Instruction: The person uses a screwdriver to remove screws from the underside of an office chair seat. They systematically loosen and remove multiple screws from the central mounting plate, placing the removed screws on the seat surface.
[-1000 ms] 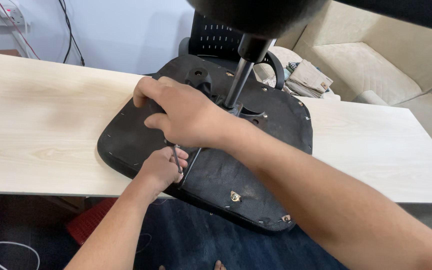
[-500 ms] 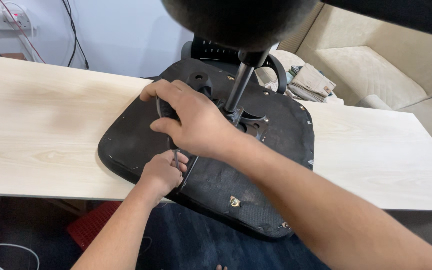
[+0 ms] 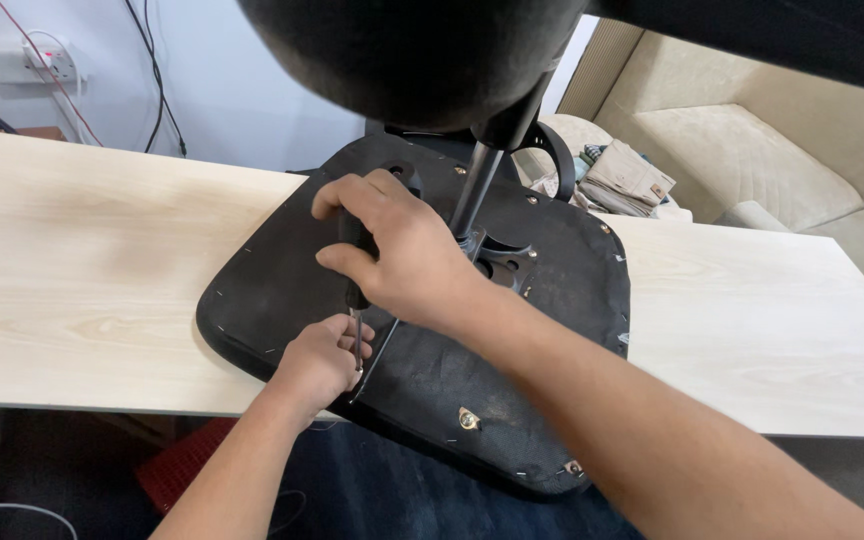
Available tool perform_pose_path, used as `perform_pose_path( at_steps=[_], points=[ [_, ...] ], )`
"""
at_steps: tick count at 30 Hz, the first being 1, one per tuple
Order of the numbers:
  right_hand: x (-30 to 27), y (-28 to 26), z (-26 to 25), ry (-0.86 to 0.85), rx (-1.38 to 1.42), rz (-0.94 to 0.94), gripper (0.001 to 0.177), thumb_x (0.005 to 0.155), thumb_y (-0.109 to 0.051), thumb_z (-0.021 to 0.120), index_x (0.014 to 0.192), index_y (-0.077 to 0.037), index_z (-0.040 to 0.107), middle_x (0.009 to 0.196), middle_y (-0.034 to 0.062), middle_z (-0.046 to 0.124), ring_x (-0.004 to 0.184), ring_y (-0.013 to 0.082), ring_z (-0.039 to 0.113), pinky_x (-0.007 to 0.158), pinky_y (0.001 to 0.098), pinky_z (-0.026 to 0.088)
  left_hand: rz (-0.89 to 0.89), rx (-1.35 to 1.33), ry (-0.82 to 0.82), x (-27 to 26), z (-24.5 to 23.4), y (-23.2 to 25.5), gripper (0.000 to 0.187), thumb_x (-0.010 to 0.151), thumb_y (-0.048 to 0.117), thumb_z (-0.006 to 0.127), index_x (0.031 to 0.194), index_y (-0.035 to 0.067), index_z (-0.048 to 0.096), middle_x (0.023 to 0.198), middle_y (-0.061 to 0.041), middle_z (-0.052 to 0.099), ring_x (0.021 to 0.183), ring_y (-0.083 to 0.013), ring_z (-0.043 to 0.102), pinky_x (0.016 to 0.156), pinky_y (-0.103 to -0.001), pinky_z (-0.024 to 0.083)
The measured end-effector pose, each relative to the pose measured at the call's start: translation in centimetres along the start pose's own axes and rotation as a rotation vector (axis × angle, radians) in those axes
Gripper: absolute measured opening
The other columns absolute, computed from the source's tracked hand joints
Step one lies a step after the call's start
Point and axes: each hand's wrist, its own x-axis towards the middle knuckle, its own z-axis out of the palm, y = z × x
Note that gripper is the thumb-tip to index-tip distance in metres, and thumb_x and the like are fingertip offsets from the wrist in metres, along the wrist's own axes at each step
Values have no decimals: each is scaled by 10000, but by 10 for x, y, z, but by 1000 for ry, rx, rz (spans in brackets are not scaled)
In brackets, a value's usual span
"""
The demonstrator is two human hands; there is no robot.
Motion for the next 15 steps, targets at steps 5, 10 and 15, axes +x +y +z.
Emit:
perform_pose_path(
  at_steps=[5, 10, 15],
  points=[
    [4, 3, 7, 164, -18, -131, 413, 825, -53, 707, 1208, -56, 553, 1173, 153, 561, 1040, 299, 616, 911, 395, 531, -34, 1, -109, 12, -5, -1, 528, 744, -196, 553, 1210, 24, 668, 976, -73, 652, 801, -175, 651, 686, -294, 556],
    [10, 19, -5, 104, 108, -361, 493, 751, 9, 622, 1232, -46, 527, 1232, 192, 554, 1175, 351, 572, 989, 432, 495, -60, -7, -153, 21, -6, -2, 551, 726, -204, 539, 1218, 13, 656, 957, -85, 635, 791, -222, 688, 682, -304, 562],
    [14, 26, -1, 47, -39, 16, 461, 825, -224, 790, 1229, -99, 606, 1131, 138, 646, 1030, 296, 668, 916, 387, 540, -40, 39, -139, 25, -5, 2, 546, 731, -188, 514, 1215, 2, 680, 944, -83, 643, 792, -200, 644, 651, -308, 549]
  ],
)
